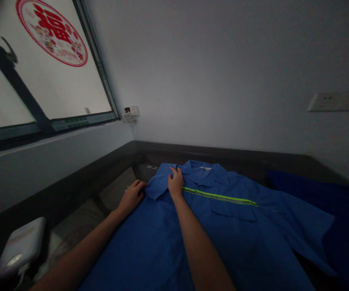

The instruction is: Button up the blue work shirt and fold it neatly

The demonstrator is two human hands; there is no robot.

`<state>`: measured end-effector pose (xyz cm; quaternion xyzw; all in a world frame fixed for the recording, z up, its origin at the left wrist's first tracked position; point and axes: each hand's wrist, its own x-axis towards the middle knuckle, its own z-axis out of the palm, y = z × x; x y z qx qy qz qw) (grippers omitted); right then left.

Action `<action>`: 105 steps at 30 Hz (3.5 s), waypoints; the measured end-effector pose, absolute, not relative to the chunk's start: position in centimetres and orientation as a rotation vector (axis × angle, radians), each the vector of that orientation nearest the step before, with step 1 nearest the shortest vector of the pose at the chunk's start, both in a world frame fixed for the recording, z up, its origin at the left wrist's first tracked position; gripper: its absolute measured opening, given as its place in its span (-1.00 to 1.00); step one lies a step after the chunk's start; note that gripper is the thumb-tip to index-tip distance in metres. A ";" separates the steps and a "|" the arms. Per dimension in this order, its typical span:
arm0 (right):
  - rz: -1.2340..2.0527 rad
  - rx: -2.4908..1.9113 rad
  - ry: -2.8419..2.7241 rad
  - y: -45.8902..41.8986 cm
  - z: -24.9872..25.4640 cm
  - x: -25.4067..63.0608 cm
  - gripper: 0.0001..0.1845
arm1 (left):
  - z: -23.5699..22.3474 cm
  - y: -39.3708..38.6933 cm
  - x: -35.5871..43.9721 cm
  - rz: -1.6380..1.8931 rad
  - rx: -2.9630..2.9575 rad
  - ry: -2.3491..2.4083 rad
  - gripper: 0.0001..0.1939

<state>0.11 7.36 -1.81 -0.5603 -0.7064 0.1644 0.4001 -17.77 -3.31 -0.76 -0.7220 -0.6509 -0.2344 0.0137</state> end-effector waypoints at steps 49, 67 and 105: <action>0.180 -1.299 -2.376 11.2 -0.9 -2.2 -0.52 | -2.2 -3.2 -14.7 -0.535 -2.357 -1.822 -0.56; 0.189 -1.366 -2.634 10.5 -2.1 -0.6 -0.44 | -2.3 -3.4 -14.8 -0.278 -2.408 -1.868 -0.47; 0.418 -1.243 -1.990 -4.0 5.2 18.8 -0.76 | -2.5 -3.2 -15.0 -0.330 -2.364 -1.739 -0.52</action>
